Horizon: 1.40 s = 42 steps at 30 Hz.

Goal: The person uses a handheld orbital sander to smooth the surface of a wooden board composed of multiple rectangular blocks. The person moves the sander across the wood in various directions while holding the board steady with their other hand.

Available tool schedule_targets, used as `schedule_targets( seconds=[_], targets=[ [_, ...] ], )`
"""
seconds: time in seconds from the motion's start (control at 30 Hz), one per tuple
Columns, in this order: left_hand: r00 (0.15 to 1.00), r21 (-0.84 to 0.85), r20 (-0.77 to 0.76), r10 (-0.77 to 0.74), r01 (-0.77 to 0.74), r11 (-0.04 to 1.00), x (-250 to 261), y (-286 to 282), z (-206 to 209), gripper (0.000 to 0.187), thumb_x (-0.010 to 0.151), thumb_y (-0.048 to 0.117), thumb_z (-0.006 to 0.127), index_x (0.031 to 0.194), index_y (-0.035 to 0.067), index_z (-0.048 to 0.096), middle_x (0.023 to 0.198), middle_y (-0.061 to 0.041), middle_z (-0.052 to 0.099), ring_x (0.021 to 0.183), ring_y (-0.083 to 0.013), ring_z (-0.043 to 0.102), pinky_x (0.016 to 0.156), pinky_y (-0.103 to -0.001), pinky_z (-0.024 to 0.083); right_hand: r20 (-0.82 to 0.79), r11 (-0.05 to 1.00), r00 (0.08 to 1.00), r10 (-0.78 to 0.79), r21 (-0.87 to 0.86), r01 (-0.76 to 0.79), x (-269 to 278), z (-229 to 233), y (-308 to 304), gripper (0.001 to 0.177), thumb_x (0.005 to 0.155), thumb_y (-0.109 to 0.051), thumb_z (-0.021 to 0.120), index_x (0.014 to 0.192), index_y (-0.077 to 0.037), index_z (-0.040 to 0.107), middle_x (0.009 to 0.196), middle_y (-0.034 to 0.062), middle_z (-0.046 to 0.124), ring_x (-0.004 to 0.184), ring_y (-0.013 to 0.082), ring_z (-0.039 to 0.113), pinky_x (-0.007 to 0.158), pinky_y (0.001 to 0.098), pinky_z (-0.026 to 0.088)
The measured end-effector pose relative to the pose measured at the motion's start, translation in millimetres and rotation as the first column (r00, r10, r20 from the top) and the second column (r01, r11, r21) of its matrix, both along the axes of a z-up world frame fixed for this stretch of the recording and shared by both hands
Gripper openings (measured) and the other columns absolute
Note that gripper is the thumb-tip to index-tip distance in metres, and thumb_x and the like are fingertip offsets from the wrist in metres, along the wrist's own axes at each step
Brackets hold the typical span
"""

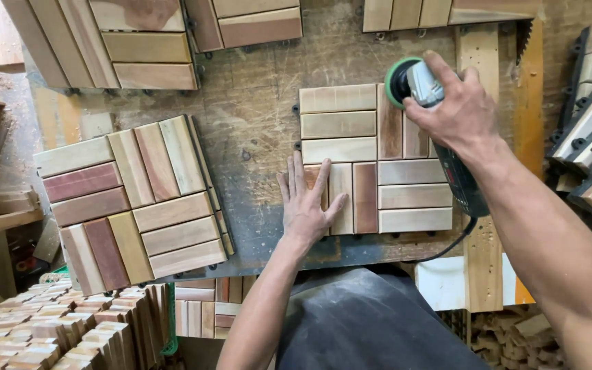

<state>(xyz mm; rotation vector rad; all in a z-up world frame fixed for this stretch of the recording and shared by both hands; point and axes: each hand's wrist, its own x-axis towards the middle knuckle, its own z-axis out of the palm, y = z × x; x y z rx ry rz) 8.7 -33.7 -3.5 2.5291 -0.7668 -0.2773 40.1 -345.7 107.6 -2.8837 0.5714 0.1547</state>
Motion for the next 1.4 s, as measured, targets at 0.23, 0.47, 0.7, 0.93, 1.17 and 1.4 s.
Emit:
schedule_targets(
  seconds=[0.23,0.47,0.7,0.93,1.17,1.4],
  targets=[
    [0.999,-0.073,-0.029,0.025,-0.027,0.997,1.8,-0.5,2.8,0.077,0.103,0.061,0.053,0.166,0.032,0.021,0.174,-0.022,0.003,0.163,-0.0375,0.002,0.13,-0.06,0.003,-0.033,0.993,0.998,0.055,0.106,-0.051,-16.1,12.2,35.2,0.079,0.097,-0.058,0.065,0.166,-0.025,0.041,0.095,0.0184,0.046,0.065,0.0277,0.058,0.053,0.0413,0.063],
    [0.997,0.089,0.067,0.042,-0.048,0.995,0.3,-7.6,-6.2,0.078,0.108,0.055,0.04,0.168,0.018,0.008,0.174,-0.02,-0.002,0.163,-0.0371,-0.002,0.13,-0.061,-0.003,-0.004,0.992,0.992,0.123,0.025,-0.122,-124.5,-5.8,54.6,0.085,0.089,-0.062,0.068,0.163,-0.033,0.039,0.099,0.0138,0.051,0.048,0.018,0.05,0.034,0.0297,0.056],
    [0.961,0.321,0.245,-0.126,0.043,0.946,6.7,-37.7,5.7,0.1,0.101,0.076,0.044,0.166,0.005,0.017,0.173,-0.017,0.011,0.161,-0.0337,0.009,0.126,-0.064,-0.001,-0.072,0.997,0.997,-0.014,-0.083,0.008,-214.4,-5.5,44.7,0.085,0.082,-0.066,0.069,0.159,-0.039,0.044,0.097,0.0104,0.053,0.046,0.0268,0.055,0.043,0.0437,0.061],
    [0.91,0.259,0.244,-0.335,0.271,0.927,13.4,-58.3,15.1,0.097,0.102,0.075,0.042,0.165,0.004,0.02,0.171,-0.023,0.013,0.159,-0.0408,0.008,0.126,-0.069,0.006,-0.026,0.993,0.997,-0.067,-0.1,0.064,-203.5,-7.7,20.6,0.085,0.082,-0.065,0.069,0.159,-0.035,0.049,0.102,0.0137,0.054,0.051,0.0291,0.057,0.046,0.0451,0.061],
    [0.922,0.106,0.224,-0.317,0.301,0.948,14.7,-57.1,6.7,0.094,0.095,0.076,0.043,0.161,0.009,0.036,0.172,-0.018,0.022,0.16,-0.035,0.014,0.126,-0.065,0.003,0.136,0.98,0.973,-0.189,-0.04,0.196,-115.1,-24.8,-15.8,0.07,0.086,-0.063,0.073,0.15,-0.038,0.061,0.11,0.0146,0.059,0.074,0.0532,0.072,0.069,0.0618,0.062],
    [0.932,0.008,0.357,-0.059,0.06,0.998,7.1,-40.5,2.5,0.091,0.091,0.076,0.053,0.156,0.013,0.046,0.167,-0.01,0.039,0.157,-0.0291,0.028,0.127,-0.061,0.009,0.129,0.983,0.975,-0.183,0.042,0.179,-38.6,-5.2,-35.5,0.071,0.09,-0.058,0.074,0.153,-0.032,0.058,0.109,0.0226,0.057,0.085,0.06,0.07,0.072,0.0667,0.059]
  ],
)
